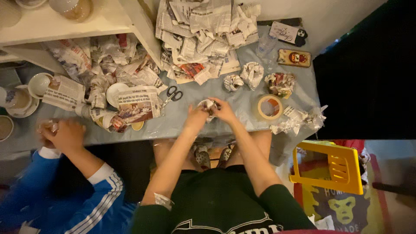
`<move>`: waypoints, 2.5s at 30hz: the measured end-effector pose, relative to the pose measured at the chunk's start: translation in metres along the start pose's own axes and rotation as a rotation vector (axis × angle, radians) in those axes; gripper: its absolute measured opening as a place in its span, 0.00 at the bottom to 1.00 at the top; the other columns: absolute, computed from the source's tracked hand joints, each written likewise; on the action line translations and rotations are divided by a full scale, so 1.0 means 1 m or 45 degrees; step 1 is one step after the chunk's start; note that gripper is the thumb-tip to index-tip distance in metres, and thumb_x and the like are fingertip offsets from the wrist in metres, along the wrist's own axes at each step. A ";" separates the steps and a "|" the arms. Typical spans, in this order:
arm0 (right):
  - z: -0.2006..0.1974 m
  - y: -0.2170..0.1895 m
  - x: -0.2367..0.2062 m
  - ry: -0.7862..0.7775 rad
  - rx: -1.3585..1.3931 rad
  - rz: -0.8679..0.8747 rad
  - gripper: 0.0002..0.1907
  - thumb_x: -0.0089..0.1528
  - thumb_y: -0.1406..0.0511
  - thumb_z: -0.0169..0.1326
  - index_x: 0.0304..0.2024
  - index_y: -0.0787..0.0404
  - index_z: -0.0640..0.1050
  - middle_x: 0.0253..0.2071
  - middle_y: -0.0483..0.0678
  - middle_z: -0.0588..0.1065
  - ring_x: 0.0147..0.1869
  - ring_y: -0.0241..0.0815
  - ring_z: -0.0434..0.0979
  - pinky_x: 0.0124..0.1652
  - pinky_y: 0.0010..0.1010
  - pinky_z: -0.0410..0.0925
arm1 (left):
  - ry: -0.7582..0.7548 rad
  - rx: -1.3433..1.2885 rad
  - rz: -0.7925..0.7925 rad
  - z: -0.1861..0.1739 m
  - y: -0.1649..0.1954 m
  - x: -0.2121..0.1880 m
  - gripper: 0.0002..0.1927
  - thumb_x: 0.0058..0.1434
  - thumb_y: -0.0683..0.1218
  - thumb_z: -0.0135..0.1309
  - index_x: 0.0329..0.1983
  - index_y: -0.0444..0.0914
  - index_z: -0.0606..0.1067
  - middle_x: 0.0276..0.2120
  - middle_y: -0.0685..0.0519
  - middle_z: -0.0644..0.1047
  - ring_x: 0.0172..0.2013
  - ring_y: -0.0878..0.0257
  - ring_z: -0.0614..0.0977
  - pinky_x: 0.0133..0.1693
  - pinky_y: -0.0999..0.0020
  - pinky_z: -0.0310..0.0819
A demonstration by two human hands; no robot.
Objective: The person sits at a table covered with newspaper scraps and cuts newspaper into pieces with scissors, then crumples and presses the paper pieces, dipping them in a bowl of liquid and wrapping them around small objects on the table. Another person at the same table handles and folds newspaper sheets alongside.
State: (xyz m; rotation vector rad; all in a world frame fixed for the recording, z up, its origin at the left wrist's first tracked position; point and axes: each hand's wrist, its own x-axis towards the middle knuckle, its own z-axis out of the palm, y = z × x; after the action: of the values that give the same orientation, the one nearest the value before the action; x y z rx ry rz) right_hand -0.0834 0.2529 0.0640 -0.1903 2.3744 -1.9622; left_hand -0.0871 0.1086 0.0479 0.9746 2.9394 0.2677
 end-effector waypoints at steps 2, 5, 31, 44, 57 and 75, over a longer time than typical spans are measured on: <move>0.016 -0.002 -0.002 0.272 -0.448 0.158 0.21 0.61 0.66 0.59 0.57 0.54 0.80 0.42 0.53 0.82 0.43 0.50 0.83 0.43 0.37 0.75 | 0.290 0.144 0.020 0.001 0.007 0.001 0.15 0.56 0.46 0.54 0.44 0.41 0.83 0.40 0.54 0.82 0.51 0.59 0.78 0.61 0.38 0.62; 0.021 -0.009 -0.002 0.475 -0.829 0.281 0.17 0.58 0.62 0.62 0.50 0.54 0.81 0.41 0.55 0.82 0.42 0.57 0.82 0.41 0.46 0.74 | 0.179 0.204 0.010 0.006 0.008 0.006 0.12 0.61 0.47 0.53 0.43 0.40 0.83 0.44 0.53 0.82 0.58 0.59 0.76 0.61 0.44 0.60; 0.017 0.067 -0.153 0.702 -0.027 0.462 0.21 0.59 0.70 0.59 0.51 0.63 0.66 0.39 0.47 0.73 0.42 0.36 0.75 0.38 0.29 0.73 | 0.163 -0.849 -0.159 0.010 -0.008 -0.015 0.25 0.61 0.50 0.64 0.58 0.38 0.71 0.72 0.42 0.59 0.59 0.39 0.72 0.59 0.48 0.66; -0.022 0.054 -0.189 0.556 0.526 0.423 0.08 0.69 0.61 0.56 0.46 0.56 0.75 0.30 0.41 0.75 0.31 0.30 0.73 0.30 0.21 0.65 | 0.342 -1.947 -0.303 0.047 0.015 -0.091 0.47 0.55 0.40 0.63 0.76 0.42 0.55 0.65 0.47 0.64 0.65 0.55 0.68 0.65 0.59 0.64; 0.022 -0.004 -0.138 0.747 0.216 0.234 0.07 0.67 0.66 0.61 0.41 0.62 0.75 0.26 0.40 0.75 0.28 0.27 0.71 0.27 0.20 0.63 | 0.515 -1.575 -0.243 0.025 0.063 -0.095 0.44 0.52 0.42 0.67 0.70 0.38 0.59 0.60 0.46 0.63 0.63 0.52 0.69 0.63 0.59 0.67; 0.026 -0.043 -0.150 0.649 -1.341 0.206 0.33 0.59 0.54 0.57 0.60 0.65 0.66 0.35 0.58 0.77 0.40 0.59 0.76 0.44 0.50 0.66 | 0.515 -1.344 -0.328 0.055 0.081 -0.098 0.30 0.68 0.46 0.60 0.67 0.35 0.59 0.58 0.40 0.62 0.61 0.47 0.66 0.61 0.54 0.61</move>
State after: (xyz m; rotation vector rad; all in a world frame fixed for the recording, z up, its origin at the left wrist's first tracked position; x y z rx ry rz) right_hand 0.0713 0.2392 0.0959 0.5073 3.3474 -0.5500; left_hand 0.0438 0.1226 0.0060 0.3852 2.4804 1.8893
